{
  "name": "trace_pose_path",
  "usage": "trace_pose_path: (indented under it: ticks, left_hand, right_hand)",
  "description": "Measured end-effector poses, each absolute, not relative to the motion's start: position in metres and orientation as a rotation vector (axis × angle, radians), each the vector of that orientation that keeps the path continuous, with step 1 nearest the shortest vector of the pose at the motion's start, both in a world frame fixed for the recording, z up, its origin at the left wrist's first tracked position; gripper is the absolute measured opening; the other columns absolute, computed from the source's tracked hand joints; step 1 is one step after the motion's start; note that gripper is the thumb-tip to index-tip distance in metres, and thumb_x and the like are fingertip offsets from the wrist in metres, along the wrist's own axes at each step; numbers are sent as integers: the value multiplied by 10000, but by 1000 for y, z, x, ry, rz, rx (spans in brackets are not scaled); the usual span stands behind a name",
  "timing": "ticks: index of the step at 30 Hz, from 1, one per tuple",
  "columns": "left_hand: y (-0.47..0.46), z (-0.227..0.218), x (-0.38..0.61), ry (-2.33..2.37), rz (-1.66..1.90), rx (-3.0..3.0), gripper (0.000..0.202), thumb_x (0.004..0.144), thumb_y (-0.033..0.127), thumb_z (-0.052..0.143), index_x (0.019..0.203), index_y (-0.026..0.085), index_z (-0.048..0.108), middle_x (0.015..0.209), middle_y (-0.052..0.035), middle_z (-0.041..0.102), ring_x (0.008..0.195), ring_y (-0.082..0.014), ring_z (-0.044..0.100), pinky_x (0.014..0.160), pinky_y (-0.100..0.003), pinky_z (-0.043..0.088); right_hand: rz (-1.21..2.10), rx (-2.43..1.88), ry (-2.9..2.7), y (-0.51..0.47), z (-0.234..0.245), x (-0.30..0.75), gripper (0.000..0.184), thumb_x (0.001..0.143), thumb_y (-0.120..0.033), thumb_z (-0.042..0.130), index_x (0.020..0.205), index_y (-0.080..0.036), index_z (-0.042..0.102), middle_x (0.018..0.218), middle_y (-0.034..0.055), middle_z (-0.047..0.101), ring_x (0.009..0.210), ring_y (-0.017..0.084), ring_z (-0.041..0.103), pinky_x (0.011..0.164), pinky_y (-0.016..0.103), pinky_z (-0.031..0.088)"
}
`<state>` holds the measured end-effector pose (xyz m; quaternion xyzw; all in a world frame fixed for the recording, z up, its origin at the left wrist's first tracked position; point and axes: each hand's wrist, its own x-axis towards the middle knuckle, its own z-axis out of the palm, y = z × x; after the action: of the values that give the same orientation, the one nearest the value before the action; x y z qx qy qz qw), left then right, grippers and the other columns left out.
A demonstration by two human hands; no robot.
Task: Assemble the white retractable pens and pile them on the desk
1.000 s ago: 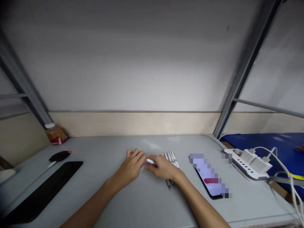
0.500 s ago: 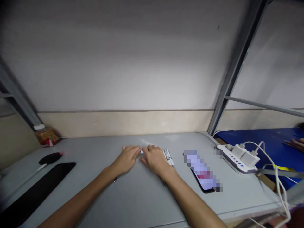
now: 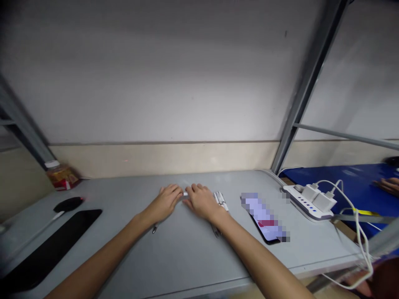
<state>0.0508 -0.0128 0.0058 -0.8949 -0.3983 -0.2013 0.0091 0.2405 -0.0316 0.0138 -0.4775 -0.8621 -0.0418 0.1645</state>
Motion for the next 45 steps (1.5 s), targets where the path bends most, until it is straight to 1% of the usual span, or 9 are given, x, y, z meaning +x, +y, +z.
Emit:
trace_pose_path:
  ticks: [5,9,13,17,28,34,37,41,45]
  left_hand:
    - [-18,-4,57,-1303,-646,-2712,244,967,161,331,898,183,563,900,-45,625,886,-191,524,761,-318,324]
    - [-26,-4,58,-1309,-654,-2734,234,952,127,334,901,193,553,870,-25,639,866,-192,525,745,-314,306]
    - [-30,-1,55,-1312,-664,-2741,275,972,156,280,900,197,542,844,-17,621,836,-182,527,764,-318,314]
    - [-30,-1,53,-1306,-656,-2696,282,975,171,282,870,193,543,818,-22,615,809,-181,536,756,-314,328]
    - [-30,2,49,-1397,-795,-2724,321,984,286,294,876,192,581,815,-34,638,790,-178,580,737,-300,403]
    - [-25,5,39,-1348,-942,-2864,311,957,308,376,1154,289,616,1031,-16,695,949,-179,612,867,-325,438]
    - [-21,4,38,-1368,-1051,-2880,322,958,309,359,1120,264,634,1020,-24,701,924,-174,627,856,-311,461]
    - [-19,4,37,-1439,-1142,-2853,307,958,332,350,1078,243,618,970,-12,697,889,-167,641,824,-291,478]
    - [-19,3,36,-1503,-1095,-2836,317,956,348,353,1139,254,595,984,-14,699,894,-175,644,824,-305,487]
  right_hand:
    - [-140,-1362,-2412,-32,2,239,271,998,-239,331,1028,-180,594,1027,116,581,950,221,500,801,336,366]
    - [-81,-1347,-2395,-35,1,242,165,960,-192,427,1036,-169,571,989,86,609,862,187,540,759,299,361]
    - [9,-1279,-2331,-40,1,243,146,932,-181,479,1061,-170,546,965,61,605,831,165,549,712,263,363]
    - [-42,-1238,-2316,-43,-2,239,208,979,-251,403,1003,-159,588,955,80,565,838,170,528,735,276,379]
    - [-28,-1201,-2246,-36,-10,246,216,846,-46,500,987,-183,588,950,51,562,881,173,512,773,267,399]
    - [77,-1181,-2086,-29,-9,260,148,852,-90,510,931,-178,599,919,54,577,843,168,527,750,267,408]
    - [215,-1155,-1963,-23,-9,265,102,861,-149,532,922,-170,610,902,54,608,847,169,548,758,270,417]
    - [417,-1201,-1767,-17,-10,267,240,934,-242,428,1075,-162,605,996,71,650,881,166,582,772,281,440]
    - [308,-1182,-1846,-18,-9,267,275,943,-204,400,1098,-166,624,1003,84,634,936,178,563,845,313,422]
